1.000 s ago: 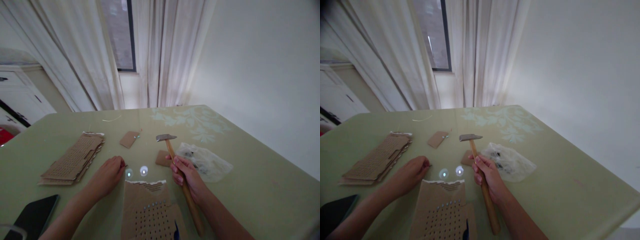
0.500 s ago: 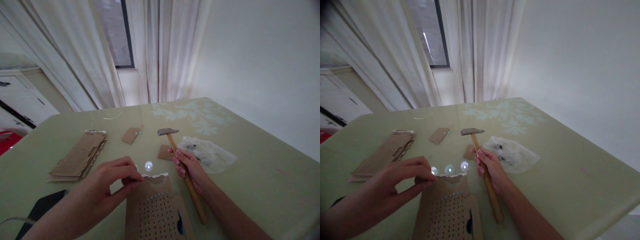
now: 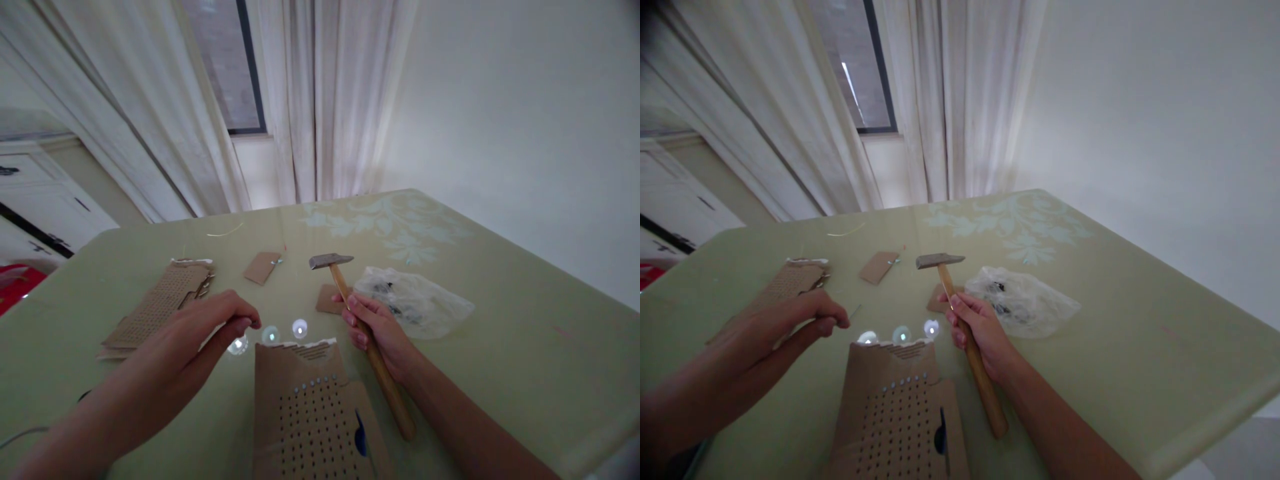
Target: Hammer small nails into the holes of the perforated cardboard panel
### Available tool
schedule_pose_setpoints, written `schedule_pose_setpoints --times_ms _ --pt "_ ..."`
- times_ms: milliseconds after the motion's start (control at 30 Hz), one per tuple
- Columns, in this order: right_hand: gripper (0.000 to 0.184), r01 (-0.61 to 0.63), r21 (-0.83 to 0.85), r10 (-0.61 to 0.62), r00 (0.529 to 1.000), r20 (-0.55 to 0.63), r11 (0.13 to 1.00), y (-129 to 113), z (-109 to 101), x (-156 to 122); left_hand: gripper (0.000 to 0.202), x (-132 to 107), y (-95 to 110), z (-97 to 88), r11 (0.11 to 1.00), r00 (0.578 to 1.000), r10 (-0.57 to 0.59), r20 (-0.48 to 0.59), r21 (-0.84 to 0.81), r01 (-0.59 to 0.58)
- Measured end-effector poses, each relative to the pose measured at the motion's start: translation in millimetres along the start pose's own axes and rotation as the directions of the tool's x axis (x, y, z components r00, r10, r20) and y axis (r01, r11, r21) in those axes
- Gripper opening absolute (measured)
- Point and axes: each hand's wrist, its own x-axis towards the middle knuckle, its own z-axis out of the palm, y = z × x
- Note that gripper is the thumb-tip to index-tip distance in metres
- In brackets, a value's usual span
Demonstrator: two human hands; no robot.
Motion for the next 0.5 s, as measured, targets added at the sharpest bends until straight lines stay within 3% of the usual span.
schedule_pose_setpoints --times_ms 100,200,333,500 --pt "0.046 0.002 -0.002 -0.002 1.0 0.001 1.0 0.4 -0.2 0.2 0.021 0.5 0.7 -2.3 0.997 0.999 -0.044 0.015 -0.065 0.045" --pt "0.047 0.003 -0.005 -0.003 1.0 -0.001 1.0 0.0 -0.1 0.8 0.017 -0.2 6.6 3.6 0.979 0.99 -0.036 0.139 -0.193 0.063" --pt "0.049 0.001 -0.01 -0.001 1.0 -0.003 1.0 -1.7 0.8 0.4 0.015 -0.4 15.6 14.9 0.95 0.948 -0.027 0.318 -0.288 0.124" --pt "0.046 0.002 -0.015 -0.002 1.0 -0.001 1.0 -1.5 0.8 -0.5 0.014 2.1 18.5 21.8 0.936 0.903 -0.023 0.428 -0.308 0.17"
